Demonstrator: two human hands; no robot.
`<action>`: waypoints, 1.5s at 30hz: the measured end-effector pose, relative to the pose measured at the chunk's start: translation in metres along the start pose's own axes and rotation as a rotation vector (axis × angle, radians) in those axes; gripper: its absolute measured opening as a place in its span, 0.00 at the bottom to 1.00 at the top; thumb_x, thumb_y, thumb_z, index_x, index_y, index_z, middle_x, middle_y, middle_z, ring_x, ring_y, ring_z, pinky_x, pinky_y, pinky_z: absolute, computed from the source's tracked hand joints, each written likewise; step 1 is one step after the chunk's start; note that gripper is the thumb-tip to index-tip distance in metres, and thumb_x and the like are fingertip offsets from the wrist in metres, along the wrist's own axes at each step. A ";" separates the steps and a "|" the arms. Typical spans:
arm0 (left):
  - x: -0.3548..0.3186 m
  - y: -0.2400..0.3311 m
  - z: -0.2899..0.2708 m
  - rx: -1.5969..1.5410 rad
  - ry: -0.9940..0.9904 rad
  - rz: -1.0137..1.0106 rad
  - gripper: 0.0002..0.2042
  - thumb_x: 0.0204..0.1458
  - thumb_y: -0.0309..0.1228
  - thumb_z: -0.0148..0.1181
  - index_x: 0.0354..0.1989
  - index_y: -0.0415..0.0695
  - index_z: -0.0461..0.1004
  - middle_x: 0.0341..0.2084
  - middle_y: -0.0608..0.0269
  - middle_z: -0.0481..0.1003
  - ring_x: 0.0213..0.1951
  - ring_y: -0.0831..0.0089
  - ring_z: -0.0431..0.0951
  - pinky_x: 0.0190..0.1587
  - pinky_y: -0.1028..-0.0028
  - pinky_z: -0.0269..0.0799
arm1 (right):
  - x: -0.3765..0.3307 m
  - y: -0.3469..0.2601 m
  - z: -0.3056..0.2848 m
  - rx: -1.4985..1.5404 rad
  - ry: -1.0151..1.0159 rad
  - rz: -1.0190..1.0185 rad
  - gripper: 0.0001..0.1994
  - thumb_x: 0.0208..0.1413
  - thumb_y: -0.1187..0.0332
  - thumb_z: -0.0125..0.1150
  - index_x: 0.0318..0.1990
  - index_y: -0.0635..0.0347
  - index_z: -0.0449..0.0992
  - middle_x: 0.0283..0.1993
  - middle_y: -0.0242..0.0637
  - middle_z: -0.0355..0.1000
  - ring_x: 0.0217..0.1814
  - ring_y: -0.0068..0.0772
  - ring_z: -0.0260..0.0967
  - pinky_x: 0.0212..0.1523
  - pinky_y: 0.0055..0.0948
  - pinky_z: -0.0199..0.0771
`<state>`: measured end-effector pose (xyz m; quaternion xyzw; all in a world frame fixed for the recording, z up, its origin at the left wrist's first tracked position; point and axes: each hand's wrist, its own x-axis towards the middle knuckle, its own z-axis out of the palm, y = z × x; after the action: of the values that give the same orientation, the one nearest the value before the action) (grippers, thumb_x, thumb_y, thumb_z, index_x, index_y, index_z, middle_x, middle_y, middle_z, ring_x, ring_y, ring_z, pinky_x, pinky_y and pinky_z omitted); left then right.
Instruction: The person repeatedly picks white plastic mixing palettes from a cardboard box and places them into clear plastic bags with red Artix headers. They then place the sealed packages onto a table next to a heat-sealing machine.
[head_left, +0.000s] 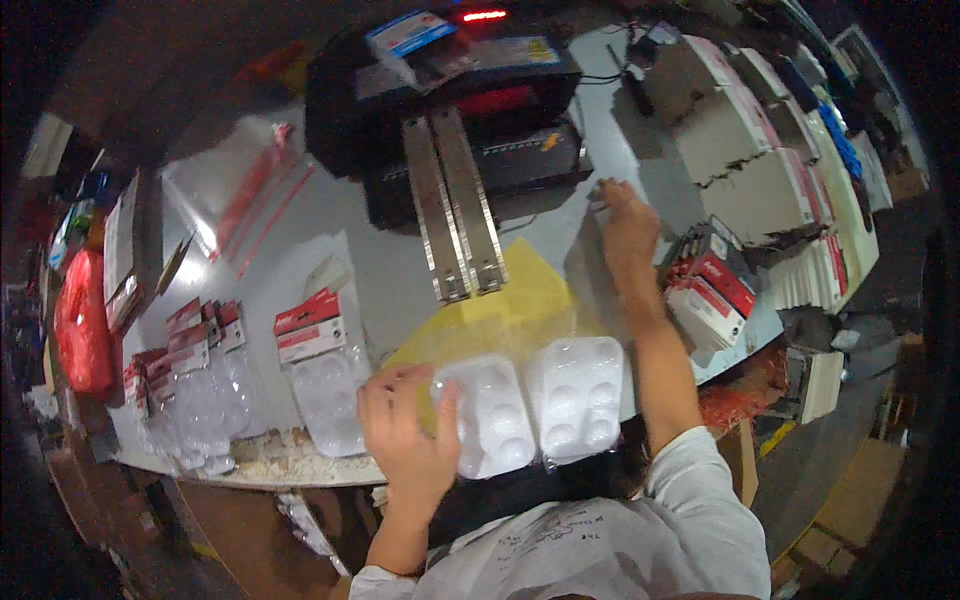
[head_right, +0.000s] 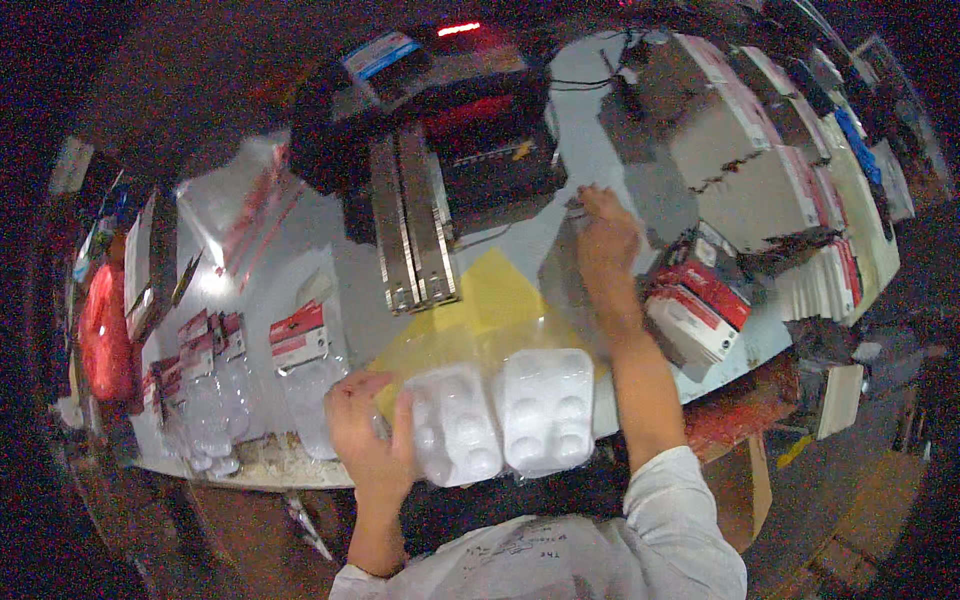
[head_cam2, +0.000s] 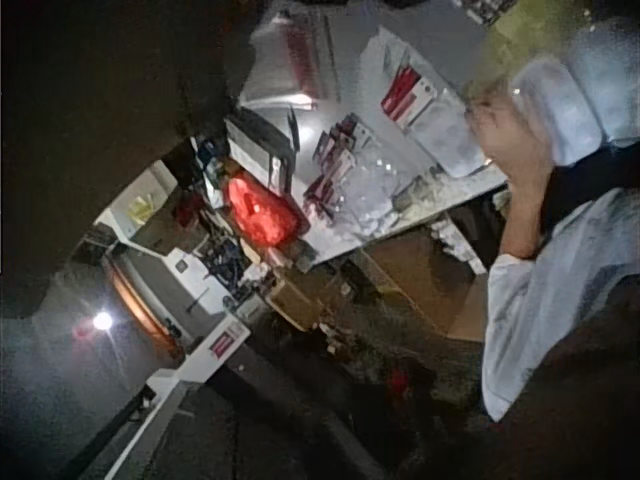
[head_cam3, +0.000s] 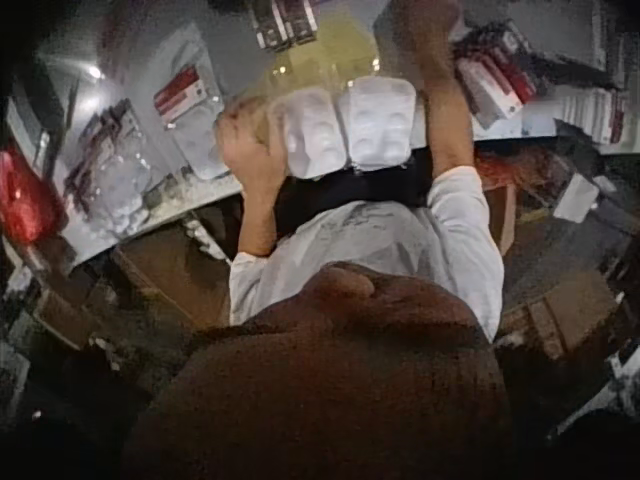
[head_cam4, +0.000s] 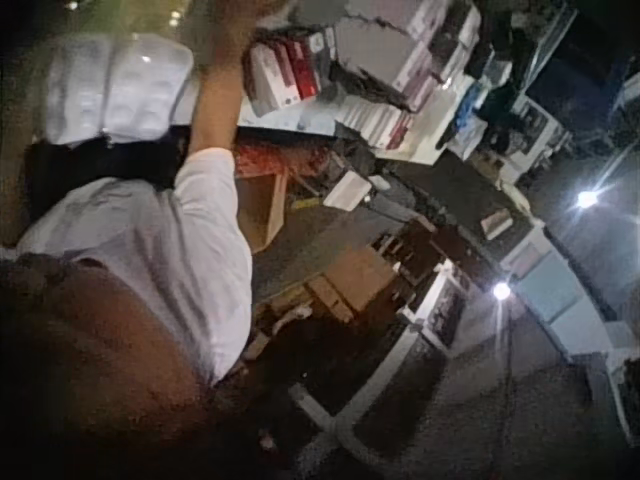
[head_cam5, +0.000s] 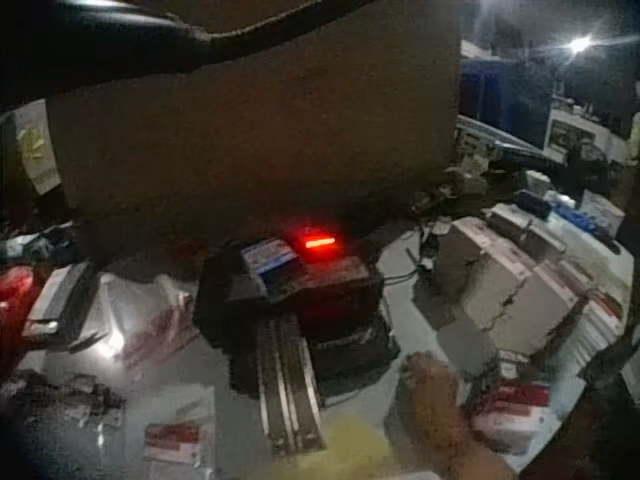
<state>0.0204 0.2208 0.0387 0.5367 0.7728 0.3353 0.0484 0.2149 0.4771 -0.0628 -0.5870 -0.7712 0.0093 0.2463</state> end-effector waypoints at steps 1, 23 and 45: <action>-0.001 -0.008 -0.005 -0.011 0.021 -0.063 0.13 0.43 0.31 0.62 0.36 0.40 0.72 0.34 0.54 0.70 0.36 0.57 0.68 0.39 0.63 0.63 | 0.001 0.004 0.000 -0.002 -0.061 0.016 0.16 0.52 0.72 0.51 0.50 0.56 0.71 0.46 0.41 0.73 0.49 0.44 0.70 0.50 0.37 0.68; -0.011 -0.004 0.018 -0.804 0.040 -0.400 0.06 0.51 0.25 0.57 0.32 0.37 0.67 0.31 0.56 0.73 0.33 0.70 0.73 0.41 0.73 0.67 | -0.039 0.087 -0.176 0.199 -0.178 -0.076 0.39 0.26 0.53 0.75 0.50 0.63 0.72 0.55 0.49 0.67 0.57 0.42 0.66 0.58 0.35 0.62; -0.010 0.024 -0.004 -0.850 -0.277 -0.462 0.03 0.55 0.23 0.53 0.31 0.37 0.71 0.24 0.69 0.74 0.27 0.88 0.67 0.30 0.85 0.63 | -0.045 -0.115 -0.161 0.766 -0.929 -0.050 0.18 0.42 0.57 0.69 0.35 0.62 0.77 0.22 0.40 0.71 0.20 0.27 0.64 0.25 0.25 0.66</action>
<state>0.0418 0.2154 0.0521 0.3241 0.6527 0.5264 0.4379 0.1830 0.3565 0.0971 -0.3726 -0.7533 0.5363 0.0777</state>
